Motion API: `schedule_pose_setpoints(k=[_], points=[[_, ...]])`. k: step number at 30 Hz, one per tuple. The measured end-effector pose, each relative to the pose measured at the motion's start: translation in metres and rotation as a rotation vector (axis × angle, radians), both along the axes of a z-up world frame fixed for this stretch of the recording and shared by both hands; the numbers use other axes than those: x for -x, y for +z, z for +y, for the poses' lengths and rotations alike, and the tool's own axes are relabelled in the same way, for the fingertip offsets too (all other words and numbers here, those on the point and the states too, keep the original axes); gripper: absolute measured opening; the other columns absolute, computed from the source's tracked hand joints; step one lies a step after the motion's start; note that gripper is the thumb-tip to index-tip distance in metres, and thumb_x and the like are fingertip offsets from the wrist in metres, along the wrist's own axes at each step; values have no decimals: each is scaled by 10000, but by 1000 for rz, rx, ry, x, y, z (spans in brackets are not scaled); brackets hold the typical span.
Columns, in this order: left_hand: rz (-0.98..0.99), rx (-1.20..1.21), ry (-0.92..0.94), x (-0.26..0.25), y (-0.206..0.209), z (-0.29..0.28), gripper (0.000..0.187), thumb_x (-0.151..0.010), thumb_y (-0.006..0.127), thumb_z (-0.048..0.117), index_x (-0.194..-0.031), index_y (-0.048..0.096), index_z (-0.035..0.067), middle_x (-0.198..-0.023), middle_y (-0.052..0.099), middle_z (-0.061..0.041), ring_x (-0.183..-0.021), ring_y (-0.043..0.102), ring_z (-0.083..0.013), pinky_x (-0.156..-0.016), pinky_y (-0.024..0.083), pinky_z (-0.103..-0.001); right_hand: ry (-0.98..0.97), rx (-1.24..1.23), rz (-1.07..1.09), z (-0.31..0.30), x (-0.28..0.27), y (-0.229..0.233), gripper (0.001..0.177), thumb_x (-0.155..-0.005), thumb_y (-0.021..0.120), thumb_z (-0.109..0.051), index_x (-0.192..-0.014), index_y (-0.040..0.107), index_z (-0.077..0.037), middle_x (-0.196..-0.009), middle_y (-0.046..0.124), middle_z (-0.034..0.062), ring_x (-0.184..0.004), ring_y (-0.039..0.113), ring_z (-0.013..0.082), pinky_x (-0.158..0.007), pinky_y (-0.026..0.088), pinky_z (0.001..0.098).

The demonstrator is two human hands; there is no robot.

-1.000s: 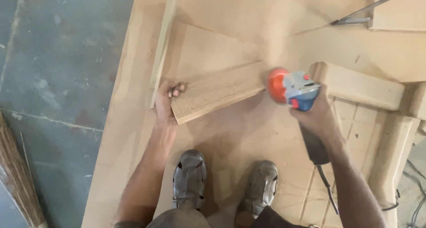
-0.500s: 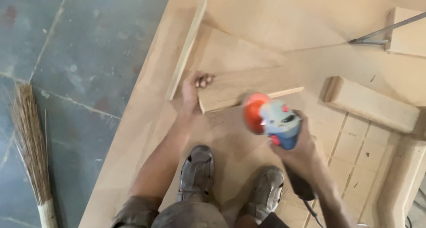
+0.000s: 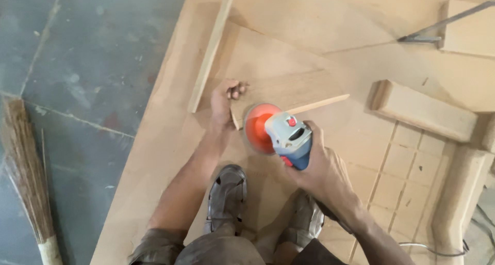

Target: The person uses an angle grinder with a sanding disc to smooth the surfaces and edges of small rectangular wooden blocks. They hold each block with one hand and move the tool across the wood, then set the block down and pick up another to continue the process.

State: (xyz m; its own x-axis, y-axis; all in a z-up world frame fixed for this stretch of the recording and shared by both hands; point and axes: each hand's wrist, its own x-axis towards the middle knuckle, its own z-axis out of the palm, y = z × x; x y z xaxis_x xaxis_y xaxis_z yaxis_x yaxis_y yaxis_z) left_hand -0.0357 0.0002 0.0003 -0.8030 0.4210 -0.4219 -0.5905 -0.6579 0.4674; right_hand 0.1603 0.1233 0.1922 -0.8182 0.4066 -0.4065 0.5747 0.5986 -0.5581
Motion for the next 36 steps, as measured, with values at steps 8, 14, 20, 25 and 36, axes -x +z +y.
schedule_pose_setpoints(k=[8,14,20,25,36], points=[[-154,-17,30,-2,18,-6,348,-856,550,17,-599,372,169,-561,424,-6,-706,537,-176,-862,506,-381,-89,-115,139,75,-13,-46,900,-703,807,-254,-1450,365,-16,-1139,701,277,-1066,696,440,-875,551,484],[-135,-44,20,2,18,-3,375,-846,555,8,-574,359,174,-543,412,-4,-689,532,-180,-970,541,-403,-235,-169,28,149,-30,-80,895,-688,847,-279,-1389,405,60,-1180,681,297,-1119,689,411,-932,540,470],[-136,-62,20,-2,13,-7,353,-839,556,22,-576,376,171,-560,427,-7,-693,538,-180,-966,518,-407,-319,-237,-8,207,-40,-106,952,-683,880,-300,-1415,402,76,-1212,668,301,-1134,673,403,-941,531,463],[-147,-58,26,-4,10,-12,369,-859,577,25,-584,379,171,-564,426,-9,-702,539,-180,-968,505,-421,-354,-127,161,196,-57,-105,915,-729,878,-299,-1401,389,83,-1270,647,268,-1158,680,335,-931,554,450],[-62,-83,11,0,-3,0,340,-853,577,46,-599,386,169,-564,434,-19,-709,527,-198,-1007,496,-427,-79,26,-10,14,-19,-12,938,-724,796,-302,-1509,307,-144,-1061,742,229,-993,735,412,-837,582,472]])
